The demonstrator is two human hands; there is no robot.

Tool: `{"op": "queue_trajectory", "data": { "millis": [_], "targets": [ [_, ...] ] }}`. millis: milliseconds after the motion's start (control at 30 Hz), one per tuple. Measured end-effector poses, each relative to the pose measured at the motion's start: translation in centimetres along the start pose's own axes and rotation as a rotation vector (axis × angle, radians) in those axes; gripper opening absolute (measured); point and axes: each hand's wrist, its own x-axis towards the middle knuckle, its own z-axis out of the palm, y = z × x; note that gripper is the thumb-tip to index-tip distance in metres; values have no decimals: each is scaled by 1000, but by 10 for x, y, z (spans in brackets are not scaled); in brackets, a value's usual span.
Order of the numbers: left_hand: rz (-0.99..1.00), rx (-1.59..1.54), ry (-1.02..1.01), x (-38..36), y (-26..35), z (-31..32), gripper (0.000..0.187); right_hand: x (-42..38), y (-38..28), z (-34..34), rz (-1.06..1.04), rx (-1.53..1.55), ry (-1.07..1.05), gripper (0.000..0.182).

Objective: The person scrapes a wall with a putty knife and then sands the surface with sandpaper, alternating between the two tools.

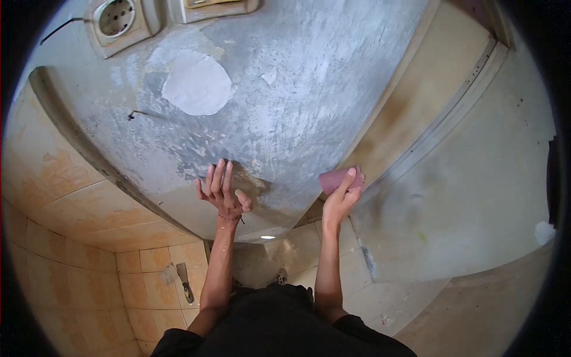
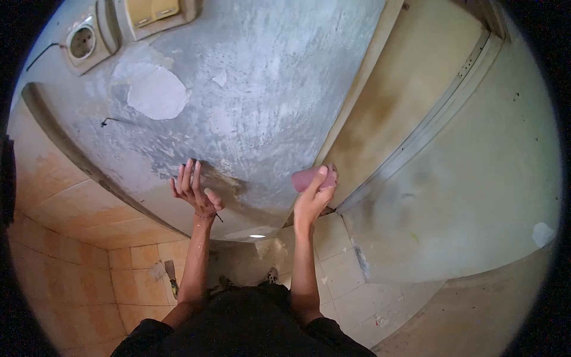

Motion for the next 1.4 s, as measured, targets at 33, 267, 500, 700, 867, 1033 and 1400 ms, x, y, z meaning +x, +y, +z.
{"op": "queue_trajectory", "data": {
  "millis": [33, 267, 500, 700, 867, 1033, 1400],
  "targets": [
    [-1, -16, 8, 7, 2, -5, 58, -3, -22, 5, -1, 7, -3, 39],
    [-86, -45, 109, 35, -15, -29, 55, -41, -85, 54, -391, -15, -427, 17],
    [-60, -169, 120, 44, -54, -47, 49, -87, -98, 108, -447, 71, -331, 15],
    [-53, -174, 135, 48, -94, -46, 44, -108, -103, 134, -431, 37, -272, 22],
    [3, -157, 133, 49, -96, -40, 43, -106, -103, 134, -413, 37, -268, 26],
    [-13, -159, 170, 52, -94, -42, 45, -111, -119, 140, -485, -64, -198, 23],
    [-50, -232, 230, 42, -97, -38, 43, -138, -97, 149, -619, 55, -396, 16]
  ]
}}
